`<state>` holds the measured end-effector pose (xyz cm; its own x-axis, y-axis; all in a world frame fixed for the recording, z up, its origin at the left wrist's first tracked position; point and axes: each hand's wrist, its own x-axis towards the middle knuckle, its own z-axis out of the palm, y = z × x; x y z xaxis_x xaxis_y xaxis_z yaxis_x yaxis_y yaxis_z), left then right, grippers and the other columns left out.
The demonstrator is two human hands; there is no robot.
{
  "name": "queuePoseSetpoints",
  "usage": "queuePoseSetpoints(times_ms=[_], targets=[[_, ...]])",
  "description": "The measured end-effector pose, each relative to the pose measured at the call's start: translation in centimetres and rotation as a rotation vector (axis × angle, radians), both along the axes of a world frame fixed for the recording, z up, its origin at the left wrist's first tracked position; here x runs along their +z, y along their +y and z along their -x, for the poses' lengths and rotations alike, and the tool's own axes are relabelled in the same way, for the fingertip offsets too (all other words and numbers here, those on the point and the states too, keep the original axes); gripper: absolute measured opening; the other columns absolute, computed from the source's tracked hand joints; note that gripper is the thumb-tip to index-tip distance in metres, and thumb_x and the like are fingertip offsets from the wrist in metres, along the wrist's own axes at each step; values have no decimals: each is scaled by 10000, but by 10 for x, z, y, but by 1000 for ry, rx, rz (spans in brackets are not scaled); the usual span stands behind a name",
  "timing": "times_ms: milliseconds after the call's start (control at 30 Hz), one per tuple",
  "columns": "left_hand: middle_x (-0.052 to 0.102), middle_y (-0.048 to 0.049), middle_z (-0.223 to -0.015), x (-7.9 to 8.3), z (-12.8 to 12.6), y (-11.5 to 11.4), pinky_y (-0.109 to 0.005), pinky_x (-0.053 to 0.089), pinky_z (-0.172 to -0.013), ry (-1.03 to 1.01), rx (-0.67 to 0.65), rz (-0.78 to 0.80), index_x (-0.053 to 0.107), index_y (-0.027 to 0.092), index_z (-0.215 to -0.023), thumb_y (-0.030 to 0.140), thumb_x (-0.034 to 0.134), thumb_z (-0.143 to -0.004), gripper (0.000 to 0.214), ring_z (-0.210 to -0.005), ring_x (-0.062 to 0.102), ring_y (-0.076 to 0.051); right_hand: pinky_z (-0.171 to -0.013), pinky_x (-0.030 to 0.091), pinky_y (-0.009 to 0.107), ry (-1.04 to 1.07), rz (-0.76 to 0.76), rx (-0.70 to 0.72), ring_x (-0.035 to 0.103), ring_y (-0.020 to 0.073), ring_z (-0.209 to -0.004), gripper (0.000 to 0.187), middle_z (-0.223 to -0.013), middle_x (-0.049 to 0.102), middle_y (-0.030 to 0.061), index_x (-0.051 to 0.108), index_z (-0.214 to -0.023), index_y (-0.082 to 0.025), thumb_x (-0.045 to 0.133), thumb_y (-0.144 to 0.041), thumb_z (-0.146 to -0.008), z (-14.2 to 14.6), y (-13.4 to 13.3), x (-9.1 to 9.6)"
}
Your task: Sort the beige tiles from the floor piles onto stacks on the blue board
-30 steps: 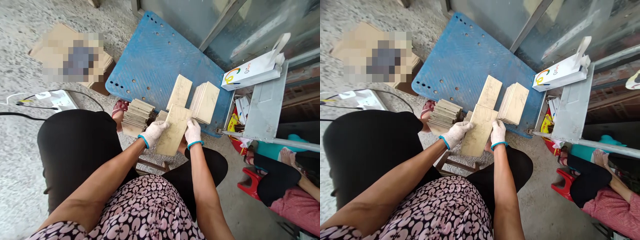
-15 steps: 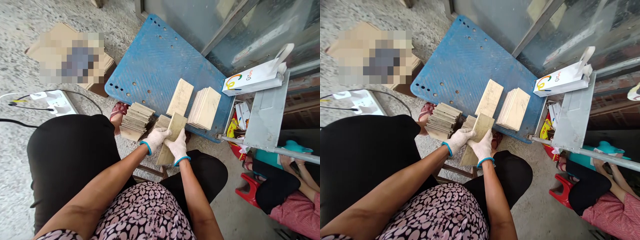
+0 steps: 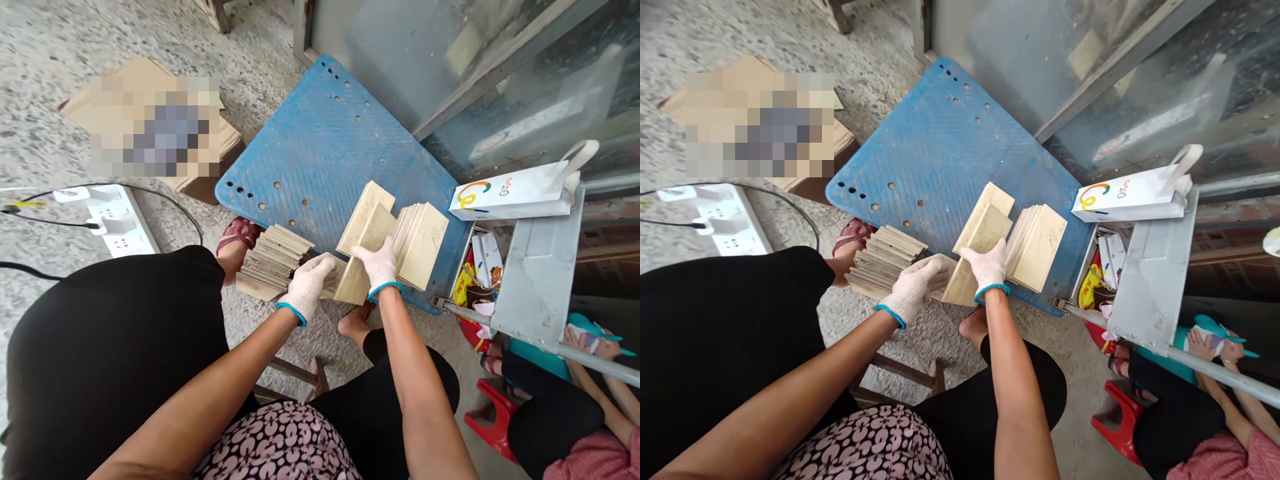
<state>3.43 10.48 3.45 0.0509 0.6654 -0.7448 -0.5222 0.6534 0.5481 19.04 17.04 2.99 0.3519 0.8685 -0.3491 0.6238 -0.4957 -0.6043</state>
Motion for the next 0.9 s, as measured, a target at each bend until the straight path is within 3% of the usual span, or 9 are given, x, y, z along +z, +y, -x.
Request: queuePoseSetpoints(times_ms=[67,167,300,500,633,900], targets=[[681,-36,-873,-6,5,0,-293,530,-775,0,67,65,656,159,-1063,426,679,-662,483,-766,656,-159,-1022,427,412,-75,-8,-35,513,285,-1207,918,-1286,546,148,401,-1340,-148,795,-415,-555,-4,32,-5],[662,-18,-817,-10,9,-3,-271,522,-727,-9,36,101,660,163,-1074,401,659,-668,470,-706,633,-134,-996,445,439,-135,21,-52,549,300,-1151,937,-1235,571,168,446,-1294,-130,821,-450,-497,-3,72,-8],[605,5,-718,-12,11,-4,-234,488,-633,-43,20,85,652,136,-1107,388,655,-675,501,-612,565,-100,-977,453,477,-238,110,-108,554,332,-1137,994,-1237,554,199,456,-1287,-127,844,-464,-436,5,103,-13],[635,-20,-776,-23,11,-6,-285,506,-722,2,39,126,658,134,-1104,403,660,-680,502,-716,604,-142,-938,464,406,-363,238,-46,533,291,-1163,893,-1252,508,245,409,-1306,-86,768,-463,-581,7,117,-45],[630,-21,-766,-26,11,-8,-302,503,-739,12,29,149,658,137,-1123,396,668,-686,508,-729,603,-152,-944,452,384,-377,281,-7,507,273,-1196,934,-1241,504,256,322,-1353,-35,733,-468,-633,5,123,-61],[679,-62,-920,-32,5,-12,-293,502,-741,53,9,130,650,137,-1189,404,663,-706,552,-741,601,-146,-960,462,455,-405,307,-60,484,347,-1225,1033,-1331,421,258,318,-1391,-114,788,-464,-540,12,124,-53]])
